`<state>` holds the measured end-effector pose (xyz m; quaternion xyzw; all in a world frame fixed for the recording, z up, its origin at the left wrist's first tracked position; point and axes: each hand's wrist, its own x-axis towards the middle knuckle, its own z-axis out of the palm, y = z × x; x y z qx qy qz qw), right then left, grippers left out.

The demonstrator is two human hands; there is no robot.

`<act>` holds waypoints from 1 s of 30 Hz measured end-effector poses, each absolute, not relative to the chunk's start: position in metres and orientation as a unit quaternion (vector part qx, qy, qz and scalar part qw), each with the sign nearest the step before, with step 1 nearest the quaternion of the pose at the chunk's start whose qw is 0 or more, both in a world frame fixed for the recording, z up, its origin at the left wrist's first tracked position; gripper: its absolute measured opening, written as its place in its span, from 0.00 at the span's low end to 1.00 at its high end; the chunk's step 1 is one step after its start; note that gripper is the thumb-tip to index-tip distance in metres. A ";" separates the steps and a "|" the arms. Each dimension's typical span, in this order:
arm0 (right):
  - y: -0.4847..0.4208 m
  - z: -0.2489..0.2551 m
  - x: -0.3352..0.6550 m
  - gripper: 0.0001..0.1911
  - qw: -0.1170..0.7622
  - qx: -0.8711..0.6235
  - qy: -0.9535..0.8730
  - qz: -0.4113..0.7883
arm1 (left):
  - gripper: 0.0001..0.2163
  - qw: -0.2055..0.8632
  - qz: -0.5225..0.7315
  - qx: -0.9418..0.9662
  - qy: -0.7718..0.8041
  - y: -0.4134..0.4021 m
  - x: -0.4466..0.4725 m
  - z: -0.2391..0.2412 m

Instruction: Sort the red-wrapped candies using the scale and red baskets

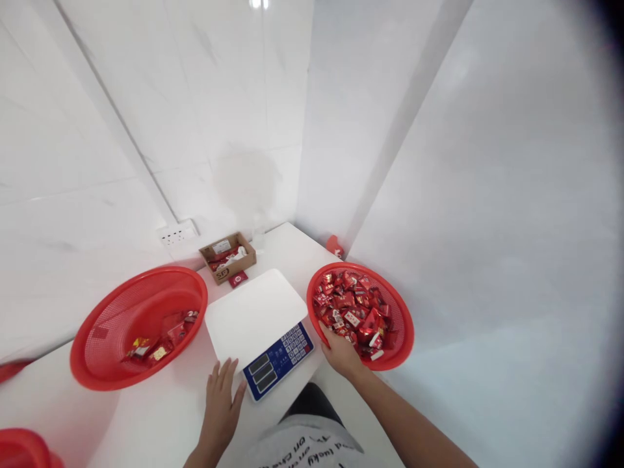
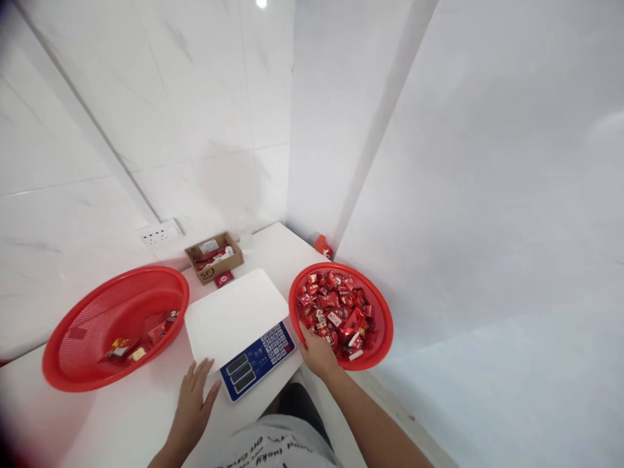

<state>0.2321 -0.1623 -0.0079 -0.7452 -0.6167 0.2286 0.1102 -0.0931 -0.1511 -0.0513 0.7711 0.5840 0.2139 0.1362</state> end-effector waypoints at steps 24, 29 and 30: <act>-0.084 -0.003 0.289 0.30 0.139 -0.695 -0.660 0.248 | 0.18 0.126 0.164 0.770 0.604 -0.122 -0.032 0.005; -0.046 -0.024 0.285 0.38 0.094 -0.686 -0.674 0.257 | 0.17 0.122 0.161 0.759 0.620 -0.136 -0.030 0.007; -0.043 -0.029 0.284 0.37 0.090 -0.686 -0.675 0.255 | 0.17 0.119 0.162 0.755 0.623 -0.140 -0.030 0.006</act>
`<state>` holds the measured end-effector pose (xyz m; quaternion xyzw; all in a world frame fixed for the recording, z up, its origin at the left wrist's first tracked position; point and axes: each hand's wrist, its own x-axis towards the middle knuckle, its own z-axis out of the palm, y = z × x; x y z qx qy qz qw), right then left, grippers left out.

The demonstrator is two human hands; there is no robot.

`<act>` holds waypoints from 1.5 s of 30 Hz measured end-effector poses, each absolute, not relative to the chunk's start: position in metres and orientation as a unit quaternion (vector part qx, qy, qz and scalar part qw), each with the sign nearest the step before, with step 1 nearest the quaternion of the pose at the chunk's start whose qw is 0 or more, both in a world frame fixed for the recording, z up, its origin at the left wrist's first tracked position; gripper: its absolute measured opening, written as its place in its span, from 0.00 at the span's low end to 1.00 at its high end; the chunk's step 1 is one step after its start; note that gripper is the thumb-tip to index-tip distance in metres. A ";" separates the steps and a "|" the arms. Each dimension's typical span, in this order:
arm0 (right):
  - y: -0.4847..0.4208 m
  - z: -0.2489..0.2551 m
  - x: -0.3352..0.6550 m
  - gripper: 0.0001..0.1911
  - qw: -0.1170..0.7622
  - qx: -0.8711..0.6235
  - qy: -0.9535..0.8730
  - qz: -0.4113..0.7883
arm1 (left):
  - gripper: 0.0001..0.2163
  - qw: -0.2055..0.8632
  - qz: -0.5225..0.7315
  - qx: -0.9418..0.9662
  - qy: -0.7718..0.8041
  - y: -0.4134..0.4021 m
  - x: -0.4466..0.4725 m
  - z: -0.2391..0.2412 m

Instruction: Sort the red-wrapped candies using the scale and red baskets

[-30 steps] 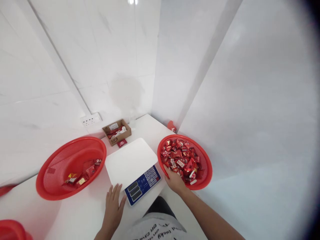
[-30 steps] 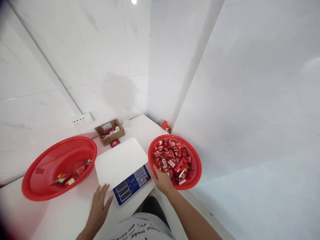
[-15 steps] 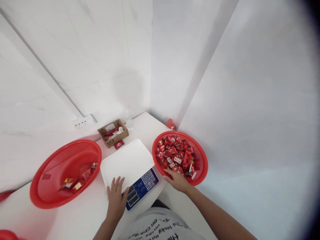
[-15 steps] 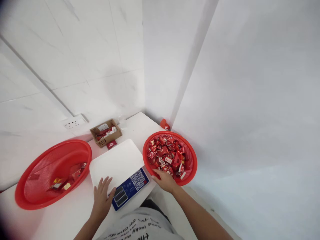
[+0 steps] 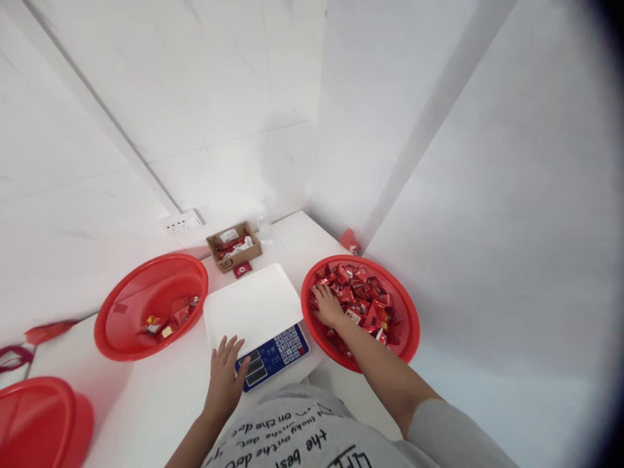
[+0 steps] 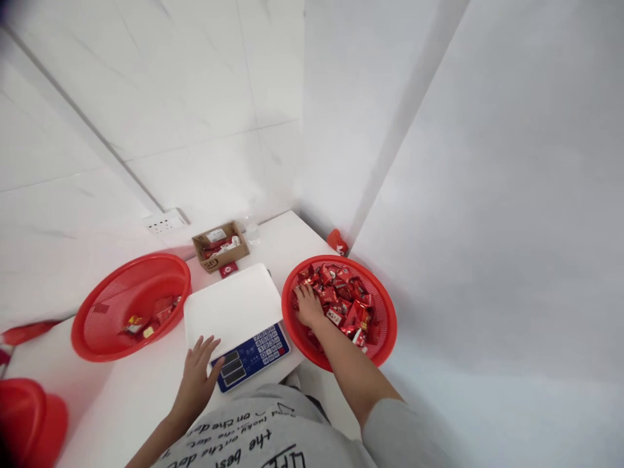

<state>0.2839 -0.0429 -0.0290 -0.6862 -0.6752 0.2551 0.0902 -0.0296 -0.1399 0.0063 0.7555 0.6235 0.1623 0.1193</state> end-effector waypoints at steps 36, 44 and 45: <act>-0.060 -0.027 0.297 0.20 0.087 -0.679 -0.674 0.277 | 0.13 0.145 0.140 0.787 0.583 -0.125 0.006 0.008; -0.062 -0.001 0.324 0.24 0.347 -0.723 -0.479 0.357 | 0.12 0.153 0.139 0.798 0.566 -0.126 0.009 0.012; -0.060 0.005 0.323 0.23 0.387 -0.712 -0.462 0.360 | 0.12 0.154 0.145 0.798 0.564 -0.125 0.010 0.014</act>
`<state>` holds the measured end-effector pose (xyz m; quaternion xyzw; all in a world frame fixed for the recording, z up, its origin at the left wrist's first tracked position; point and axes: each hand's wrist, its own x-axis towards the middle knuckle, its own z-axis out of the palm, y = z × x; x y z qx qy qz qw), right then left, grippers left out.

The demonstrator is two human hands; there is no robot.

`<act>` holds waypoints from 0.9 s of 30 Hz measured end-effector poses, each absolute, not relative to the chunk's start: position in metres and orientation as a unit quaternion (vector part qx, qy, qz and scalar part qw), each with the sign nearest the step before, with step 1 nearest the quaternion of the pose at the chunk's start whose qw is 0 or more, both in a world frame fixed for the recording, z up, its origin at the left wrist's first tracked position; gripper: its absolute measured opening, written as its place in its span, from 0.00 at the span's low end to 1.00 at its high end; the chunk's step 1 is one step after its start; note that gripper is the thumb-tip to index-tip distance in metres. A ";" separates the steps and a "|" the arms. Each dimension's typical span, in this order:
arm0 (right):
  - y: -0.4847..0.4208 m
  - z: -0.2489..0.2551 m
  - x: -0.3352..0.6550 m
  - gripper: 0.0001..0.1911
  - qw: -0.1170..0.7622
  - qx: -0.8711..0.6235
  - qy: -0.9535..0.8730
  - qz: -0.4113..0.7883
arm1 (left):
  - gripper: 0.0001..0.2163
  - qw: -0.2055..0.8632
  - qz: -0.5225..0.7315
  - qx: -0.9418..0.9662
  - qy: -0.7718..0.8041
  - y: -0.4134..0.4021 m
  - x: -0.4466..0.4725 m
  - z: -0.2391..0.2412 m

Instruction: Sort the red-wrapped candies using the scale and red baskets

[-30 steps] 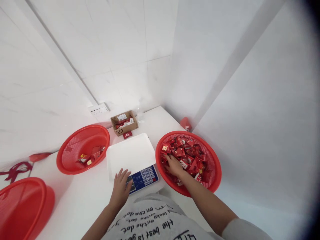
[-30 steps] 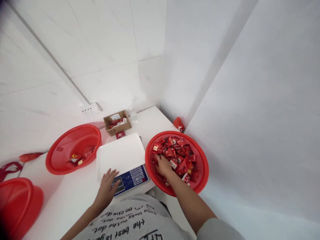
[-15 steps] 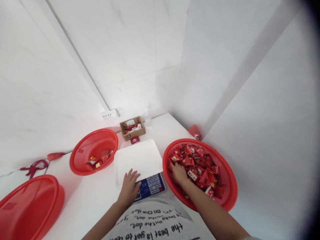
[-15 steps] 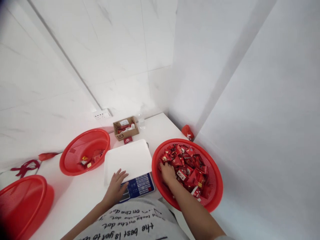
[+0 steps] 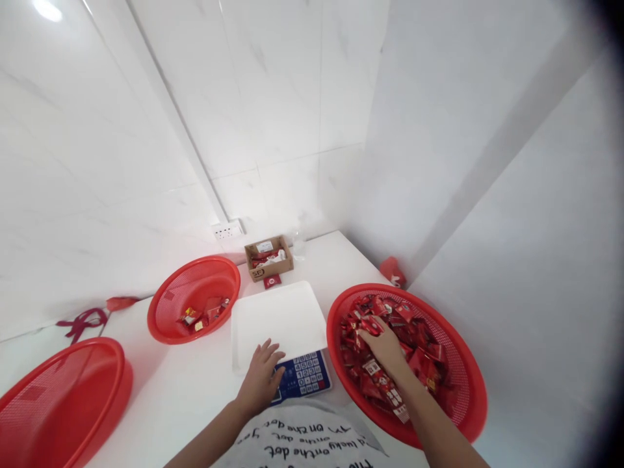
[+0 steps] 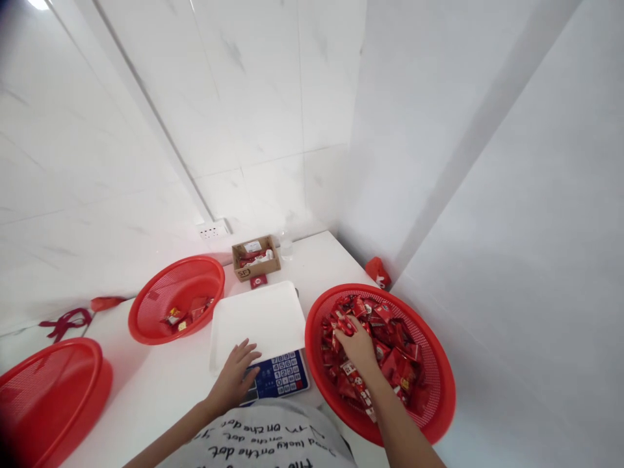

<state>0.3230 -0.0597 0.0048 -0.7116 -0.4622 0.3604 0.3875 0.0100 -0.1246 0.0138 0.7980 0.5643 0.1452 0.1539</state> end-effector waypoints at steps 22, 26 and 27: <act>-0.049 0.019 0.185 0.27 0.350 -0.484 -0.351 0.721 | 0.16 0.180 0.133 0.758 0.612 -0.134 -0.009 -0.004; -0.048 0.017 0.186 0.31 0.332 -0.504 -0.397 0.691 | 0.18 0.172 0.128 0.756 0.619 -0.122 -0.011 -0.004; -0.049 0.015 0.187 0.33 0.329 -0.522 -0.410 0.672 | 0.19 0.170 0.126 0.756 0.620 -0.118 -0.011 -0.003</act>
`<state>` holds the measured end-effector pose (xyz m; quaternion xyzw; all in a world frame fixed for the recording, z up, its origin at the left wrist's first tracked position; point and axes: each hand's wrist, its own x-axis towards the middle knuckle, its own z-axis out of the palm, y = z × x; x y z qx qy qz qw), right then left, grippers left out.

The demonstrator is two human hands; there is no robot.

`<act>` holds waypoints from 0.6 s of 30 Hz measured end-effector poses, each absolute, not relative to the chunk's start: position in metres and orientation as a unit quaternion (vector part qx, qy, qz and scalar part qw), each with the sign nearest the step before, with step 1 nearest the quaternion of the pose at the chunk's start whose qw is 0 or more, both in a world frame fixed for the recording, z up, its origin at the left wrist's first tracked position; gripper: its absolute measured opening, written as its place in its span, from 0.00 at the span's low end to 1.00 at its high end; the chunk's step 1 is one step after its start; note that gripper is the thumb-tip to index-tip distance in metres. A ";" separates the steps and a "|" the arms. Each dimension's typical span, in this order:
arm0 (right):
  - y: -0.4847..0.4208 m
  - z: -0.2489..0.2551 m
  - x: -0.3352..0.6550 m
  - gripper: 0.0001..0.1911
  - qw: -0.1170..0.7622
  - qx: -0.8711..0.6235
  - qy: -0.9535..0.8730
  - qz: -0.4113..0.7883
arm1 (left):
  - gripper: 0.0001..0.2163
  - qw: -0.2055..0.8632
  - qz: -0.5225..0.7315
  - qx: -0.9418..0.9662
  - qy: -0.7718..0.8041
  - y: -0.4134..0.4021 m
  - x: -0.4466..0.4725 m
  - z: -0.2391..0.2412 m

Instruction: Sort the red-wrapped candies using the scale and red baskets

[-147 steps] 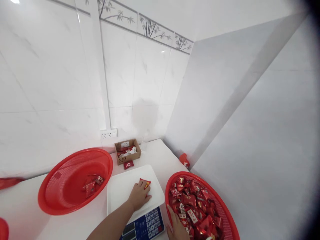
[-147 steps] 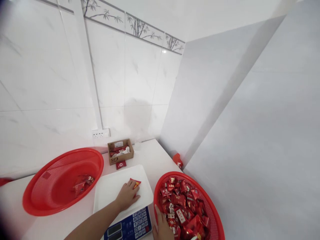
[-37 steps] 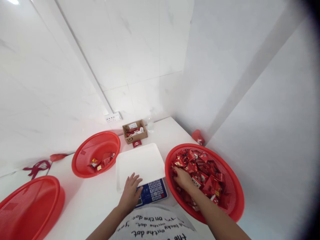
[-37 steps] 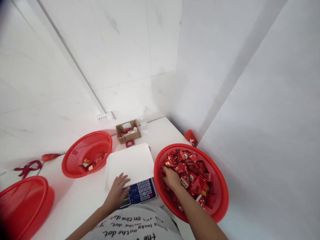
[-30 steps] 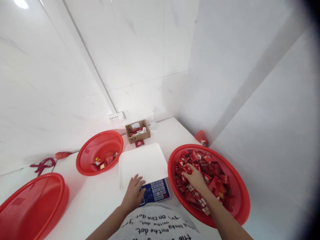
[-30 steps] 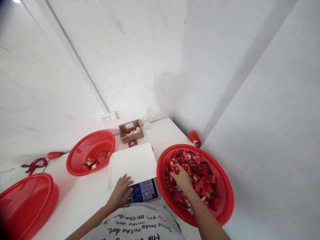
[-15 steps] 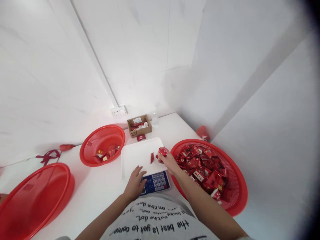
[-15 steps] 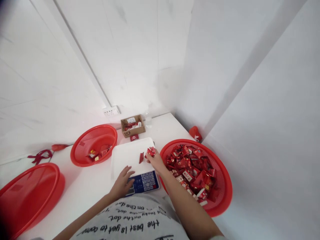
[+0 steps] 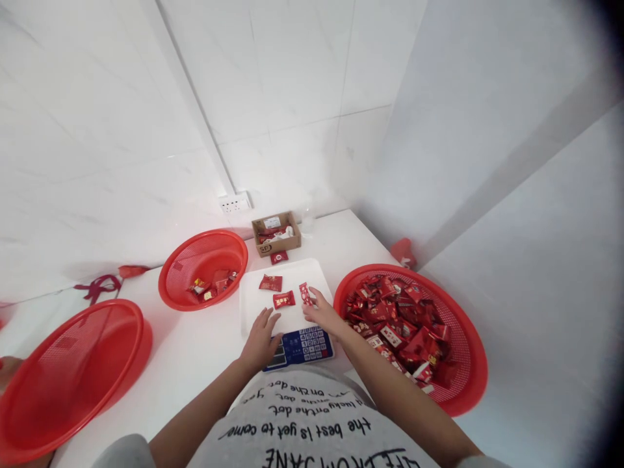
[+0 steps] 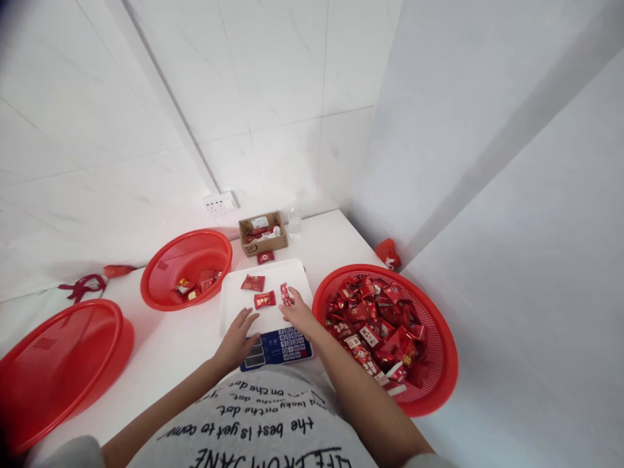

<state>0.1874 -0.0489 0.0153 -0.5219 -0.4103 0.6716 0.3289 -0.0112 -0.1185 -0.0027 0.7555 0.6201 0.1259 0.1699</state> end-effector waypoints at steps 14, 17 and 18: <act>-0.078 -0.004 0.206 0.19 0.317 -0.533 -0.571 0.538 | 0.19 0.190 0.095 0.773 0.598 -0.053 0.005 0.007; -0.081 -0.002 0.205 0.16 0.315 -0.522 -0.582 0.537 | 0.15 0.211 0.108 0.761 0.605 -0.055 0.005 0.010; -0.082 -0.002 0.205 0.16 0.314 -0.521 -0.584 0.537 | 0.14 0.221 0.113 0.753 0.610 -0.057 0.004 0.012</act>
